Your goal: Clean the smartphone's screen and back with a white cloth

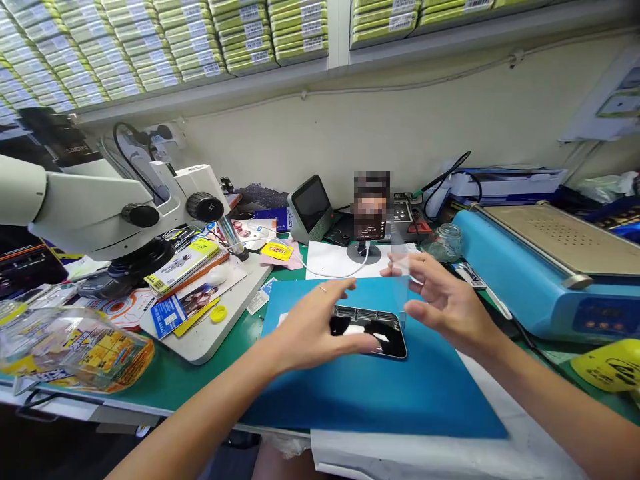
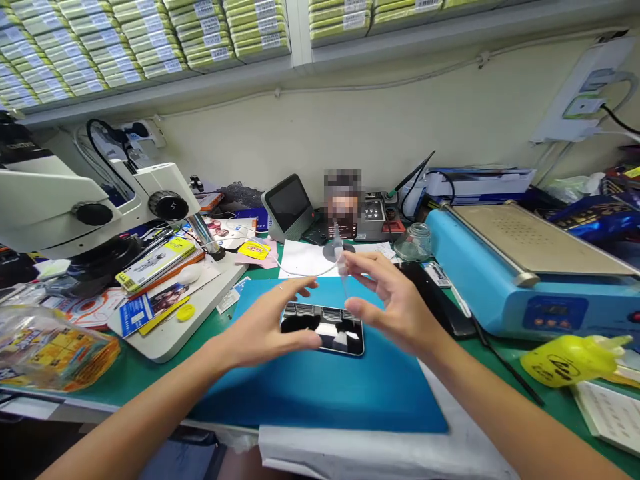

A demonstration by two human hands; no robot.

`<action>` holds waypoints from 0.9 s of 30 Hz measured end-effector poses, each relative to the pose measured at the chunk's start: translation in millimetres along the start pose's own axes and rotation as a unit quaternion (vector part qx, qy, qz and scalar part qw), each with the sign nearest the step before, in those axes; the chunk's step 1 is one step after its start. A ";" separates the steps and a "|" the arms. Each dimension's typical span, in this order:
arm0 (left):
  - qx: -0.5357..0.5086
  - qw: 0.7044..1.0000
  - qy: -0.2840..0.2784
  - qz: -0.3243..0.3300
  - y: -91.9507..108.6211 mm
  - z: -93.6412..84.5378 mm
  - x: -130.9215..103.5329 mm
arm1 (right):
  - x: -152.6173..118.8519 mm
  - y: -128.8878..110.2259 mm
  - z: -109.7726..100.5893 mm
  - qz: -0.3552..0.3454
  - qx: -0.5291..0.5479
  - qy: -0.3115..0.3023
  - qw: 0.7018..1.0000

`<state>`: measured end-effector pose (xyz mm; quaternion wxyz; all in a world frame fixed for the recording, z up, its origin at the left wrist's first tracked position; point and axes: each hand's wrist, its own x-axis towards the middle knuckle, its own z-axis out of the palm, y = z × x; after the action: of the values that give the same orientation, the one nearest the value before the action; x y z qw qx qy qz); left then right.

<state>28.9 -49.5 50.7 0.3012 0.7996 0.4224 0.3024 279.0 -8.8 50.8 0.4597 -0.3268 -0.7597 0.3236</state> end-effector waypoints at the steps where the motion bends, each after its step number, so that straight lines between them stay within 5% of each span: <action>1: -0.034 0.999 -0.013 0.012 4.6 7.0 5.2 | -4.8 -2.5 6.1 0.011 0.045 0.012 0.999; 8: -0.240 0.971 0.013 -0.007 16.7 43.2 18.5 | -30.6 -7.2 21.5 0.045 0.154 0.075 0.984; 13: -0.187 0.982 0.017 -0.002 17.7 43.2 17.7 | -38.0 -7.1 24.2 0.048 0.135 0.084 0.986; 20: -0.027 0.998 -0.052 0.009 1.9 9.7 17.9 | -27.2 -7.9 -4.3 0.045 0.077 0.019 0.996; 27: 0.044 0.990 -0.134 -0.011 -32.4 -29.5 15.0 | -36.3 18.8 -19.1 0.114 -0.083 -0.082 0.987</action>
<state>-2.0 -15.0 49.0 0.3229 0.8409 0.3994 0.1702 313.3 -23.2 25.3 0.3273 -0.4200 -0.7771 0.3355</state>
